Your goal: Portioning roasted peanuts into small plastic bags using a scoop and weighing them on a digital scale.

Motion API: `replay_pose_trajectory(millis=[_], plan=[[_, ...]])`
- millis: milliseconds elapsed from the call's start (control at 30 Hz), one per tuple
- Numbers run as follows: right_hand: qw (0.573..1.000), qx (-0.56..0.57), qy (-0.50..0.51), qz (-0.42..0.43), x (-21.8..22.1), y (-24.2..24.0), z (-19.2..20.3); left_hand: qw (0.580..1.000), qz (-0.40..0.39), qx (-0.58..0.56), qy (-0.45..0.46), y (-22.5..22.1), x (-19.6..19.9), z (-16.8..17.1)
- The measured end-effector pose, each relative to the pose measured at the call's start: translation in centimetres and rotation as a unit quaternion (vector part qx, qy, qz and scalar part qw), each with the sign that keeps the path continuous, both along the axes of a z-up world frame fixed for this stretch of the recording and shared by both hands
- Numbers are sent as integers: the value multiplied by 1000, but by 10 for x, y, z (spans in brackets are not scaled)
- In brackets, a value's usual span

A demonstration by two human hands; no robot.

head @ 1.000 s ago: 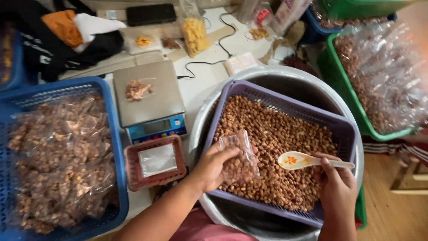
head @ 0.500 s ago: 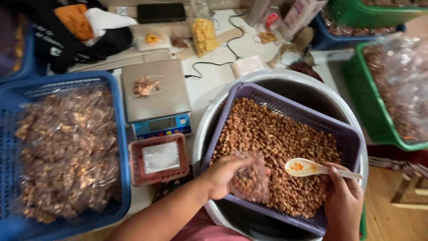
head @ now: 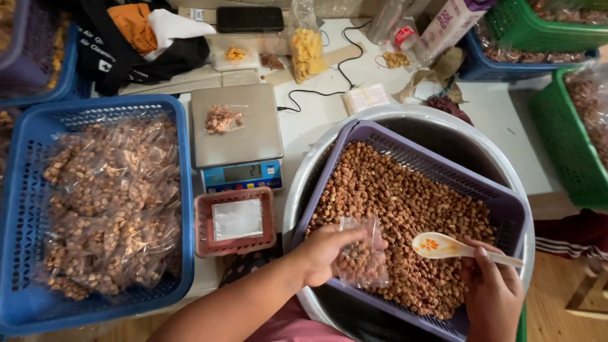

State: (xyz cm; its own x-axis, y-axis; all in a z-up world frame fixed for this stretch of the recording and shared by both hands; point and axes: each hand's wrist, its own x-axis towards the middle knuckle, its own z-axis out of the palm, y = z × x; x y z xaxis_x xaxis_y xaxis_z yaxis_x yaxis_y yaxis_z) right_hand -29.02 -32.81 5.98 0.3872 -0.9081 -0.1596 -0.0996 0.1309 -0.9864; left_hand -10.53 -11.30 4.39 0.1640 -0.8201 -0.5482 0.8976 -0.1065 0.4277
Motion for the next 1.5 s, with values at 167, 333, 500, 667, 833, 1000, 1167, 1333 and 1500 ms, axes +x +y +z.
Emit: replay_pose_trajectory(millis=[167,333,500,667,833,1000,1167,1333,1500], plan=[[999,-32,-10,9,-12,-16,-19,843,206,-56,-494,39,52,10],[1000,-25,-6,-8,-4,-12,-15,551,267,217,-761,81,161,-59],[998,-36,-51,22,-7,-18,-22,410,48,441,-797,80,228,-98],[999,-28,-33,2,-16,-19,-22,439,216,350,-799,59,208,-34],[997,-48,-55,-4,-25,-29,-33,564,409,-74,-714,31,125,47],[998,-41,-50,8,-20,-22,-20,937,238,-217,-131,-3,68,11],[999,-29,-35,6,-22,-20,-15,959,128,-247,-48,-12,32,-2],[999,-28,-24,-7,-22,-15,-11,972,72,-206,-88,-10,22,-1],[999,-38,-20,2,-22,-13,-11,977,8,-183,-112,-11,17,-5]])
